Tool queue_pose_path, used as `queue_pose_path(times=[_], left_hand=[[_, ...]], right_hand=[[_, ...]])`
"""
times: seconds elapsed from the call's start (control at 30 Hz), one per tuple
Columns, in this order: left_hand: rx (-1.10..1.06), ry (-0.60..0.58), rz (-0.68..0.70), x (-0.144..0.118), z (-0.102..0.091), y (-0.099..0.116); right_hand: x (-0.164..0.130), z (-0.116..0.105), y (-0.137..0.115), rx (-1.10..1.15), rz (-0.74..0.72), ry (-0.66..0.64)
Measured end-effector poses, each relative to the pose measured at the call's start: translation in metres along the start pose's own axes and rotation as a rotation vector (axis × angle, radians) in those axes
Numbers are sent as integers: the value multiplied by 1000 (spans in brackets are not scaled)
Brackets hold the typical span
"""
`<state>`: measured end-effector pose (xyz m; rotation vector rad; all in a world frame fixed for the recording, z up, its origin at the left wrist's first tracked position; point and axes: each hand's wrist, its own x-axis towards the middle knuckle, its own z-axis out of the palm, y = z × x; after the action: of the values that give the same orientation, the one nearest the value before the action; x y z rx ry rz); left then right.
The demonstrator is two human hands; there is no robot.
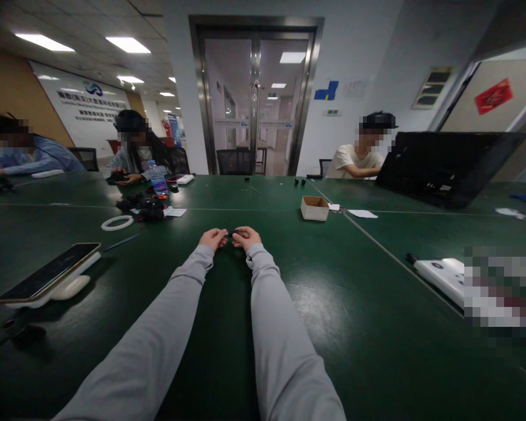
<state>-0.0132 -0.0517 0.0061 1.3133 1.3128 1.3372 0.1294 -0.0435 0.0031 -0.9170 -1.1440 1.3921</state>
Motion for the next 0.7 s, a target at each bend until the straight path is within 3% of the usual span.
queue_pose_path(times=[0.27,0.47,0.7], left_hand=[[248,85,60,-8,3,5],[275,104,51,-8,2,6],[21,17,93,-8,2,7]], right_hand=[[-2,1,-1,-14,-6,-14],[-4,1,-3,-5,-7,-29],[-2,2,-2,-16,-2,28]])
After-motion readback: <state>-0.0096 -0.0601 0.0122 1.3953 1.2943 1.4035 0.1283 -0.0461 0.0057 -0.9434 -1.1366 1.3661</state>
